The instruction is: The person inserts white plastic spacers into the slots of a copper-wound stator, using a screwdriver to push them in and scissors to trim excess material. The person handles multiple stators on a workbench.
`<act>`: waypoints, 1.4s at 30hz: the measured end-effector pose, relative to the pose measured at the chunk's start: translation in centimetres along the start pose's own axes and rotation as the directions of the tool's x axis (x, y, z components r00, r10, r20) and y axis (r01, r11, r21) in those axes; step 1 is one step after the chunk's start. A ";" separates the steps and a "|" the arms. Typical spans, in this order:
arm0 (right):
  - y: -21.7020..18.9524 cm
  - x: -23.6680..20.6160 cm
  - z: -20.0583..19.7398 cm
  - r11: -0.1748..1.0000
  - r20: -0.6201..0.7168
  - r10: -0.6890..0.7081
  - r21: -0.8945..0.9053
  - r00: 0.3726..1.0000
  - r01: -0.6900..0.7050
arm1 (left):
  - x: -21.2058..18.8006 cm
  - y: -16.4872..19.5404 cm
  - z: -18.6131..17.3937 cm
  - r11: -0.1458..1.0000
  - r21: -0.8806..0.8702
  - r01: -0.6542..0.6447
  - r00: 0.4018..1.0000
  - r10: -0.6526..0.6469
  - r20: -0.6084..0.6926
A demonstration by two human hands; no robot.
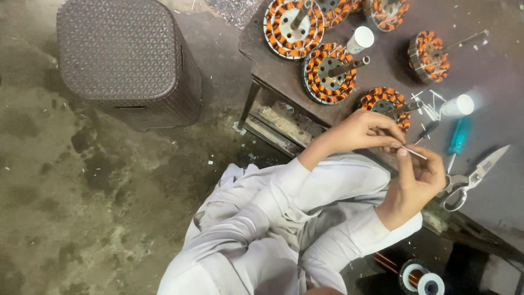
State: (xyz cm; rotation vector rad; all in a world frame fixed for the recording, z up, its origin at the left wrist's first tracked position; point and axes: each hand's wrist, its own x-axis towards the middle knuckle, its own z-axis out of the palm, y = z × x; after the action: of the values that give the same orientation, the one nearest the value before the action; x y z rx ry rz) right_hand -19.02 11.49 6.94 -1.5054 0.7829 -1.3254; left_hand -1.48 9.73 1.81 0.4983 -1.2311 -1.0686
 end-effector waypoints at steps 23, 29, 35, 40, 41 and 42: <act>1.0 -3.4 -0.5 0.988 -0.028 0.125 -0.084 0.992 -0.127 | -4.5 3.3 1.6 0.932 0.322 0.166 0.986 -0.146 -0.084; 0.9 -3.4 -1.0 0.968 -0.020 0.154 -0.198 0.988 -0.155 | -4.1 3.2 1.4 0.864 0.500 0.055 0.998 -0.055 -0.015; 0.3 -4.7 -1.0 0.967 -0.153 0.028 -0.246 0.988 -0.065 | -4.2 3.5 1.3 0.834 0.552 0.024 0.999 -0.039 0.016; 0.5 -5.2 0.1 0.851 -0.213 -0.254 -0.513 0.943 0.113 | -4.0 4.2 1.0 0.809 0.586 0.049 0.997 -0.076 0.022; 0.4 -5.3 0.4 0.838 -0.225 -0.304 -0.525 0.926 0.148 | -3.8 4.4 0.9 0.798 0.601 0.045 0.997 -0.072 0.020; 0.2 -5.5 0.7 0.840 -0.228 -0.345 -0.507 0.911 0.191 | -3.7 4.6 0.9 0.788 0.615 0.043 0.998 -0.068 0.017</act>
State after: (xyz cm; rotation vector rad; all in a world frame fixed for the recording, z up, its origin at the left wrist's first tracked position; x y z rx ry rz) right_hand -19.46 16.57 4.83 -1.8699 1.2006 -1.6987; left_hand -0.37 15.23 3.92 1.0250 -1.6090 -0.7007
